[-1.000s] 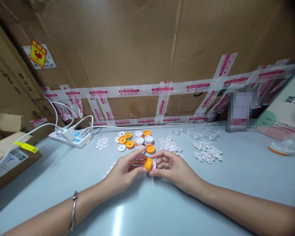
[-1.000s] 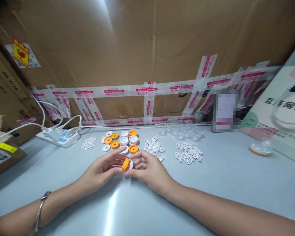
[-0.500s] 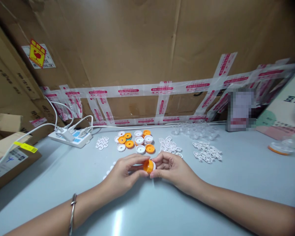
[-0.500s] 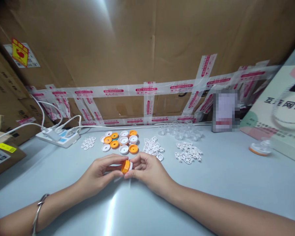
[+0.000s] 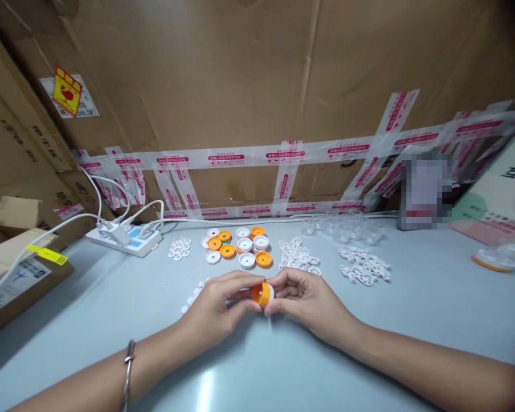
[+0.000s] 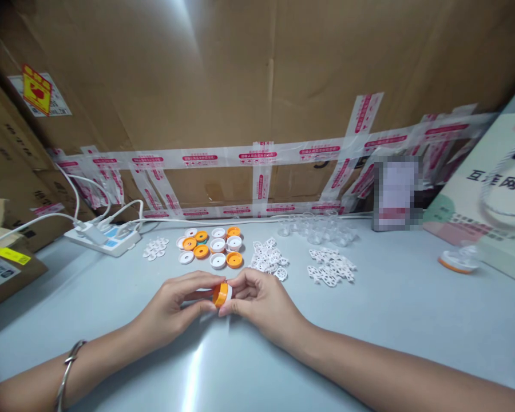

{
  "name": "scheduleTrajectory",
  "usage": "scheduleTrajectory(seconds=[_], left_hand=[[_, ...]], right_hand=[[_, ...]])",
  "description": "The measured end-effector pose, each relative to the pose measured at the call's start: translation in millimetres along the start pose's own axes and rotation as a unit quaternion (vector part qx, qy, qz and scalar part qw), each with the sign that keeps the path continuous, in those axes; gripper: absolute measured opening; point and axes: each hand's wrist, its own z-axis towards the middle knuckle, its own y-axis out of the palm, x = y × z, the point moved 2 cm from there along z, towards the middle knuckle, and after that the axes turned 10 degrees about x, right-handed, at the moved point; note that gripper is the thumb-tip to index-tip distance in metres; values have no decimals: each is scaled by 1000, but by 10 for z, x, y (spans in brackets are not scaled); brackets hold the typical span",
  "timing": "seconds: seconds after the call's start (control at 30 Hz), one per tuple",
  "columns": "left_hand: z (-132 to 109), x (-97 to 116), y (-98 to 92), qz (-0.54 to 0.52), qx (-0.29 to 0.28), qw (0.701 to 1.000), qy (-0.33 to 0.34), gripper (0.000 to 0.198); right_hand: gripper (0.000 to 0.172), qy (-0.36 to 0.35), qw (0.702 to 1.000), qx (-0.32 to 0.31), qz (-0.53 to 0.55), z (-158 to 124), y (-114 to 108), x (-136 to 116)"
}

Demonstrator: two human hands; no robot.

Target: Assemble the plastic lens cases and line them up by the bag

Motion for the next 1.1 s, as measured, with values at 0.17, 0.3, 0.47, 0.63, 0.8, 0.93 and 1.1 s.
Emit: scheduleTrajectory(seconds=[0.17, 0.3, 0.47, 0.63, 0.8, 0.93, 1.1], left_hand=[[-2, 7, 2, 8, 13, 1000, 21, 27], [4, 6, 7, 21, 21, 999, 21, 26], [-3, 27, 9, 42, 23, 998, 37, 26], [-25, 63, 0, 95, 7, 989, 114, 33], [-12, 68, -17, 120, 9, 985, 127, 32], [-12, 72, -25, 135, 36, 984, 114, 28], [-34, 88, -22, 120, 49, 985, 110, 26]], right_hand=[[34, -12, 1000, -13, 7, -14, -1, 10], [32, -18, 1000, -19, 8, -13, -4, 16], [29, -16, 1000, -18, 4, -23, 5, 11], [32, -7, 1000, -9, 2, -17, 10, 13], [38, -25, 1000, -6, -3, 15, -8, 13], [33, -20, 1000, -18, -13, 14, -7, -11], [31, -20, 1000, -17, -3, -3, 1, -23]])
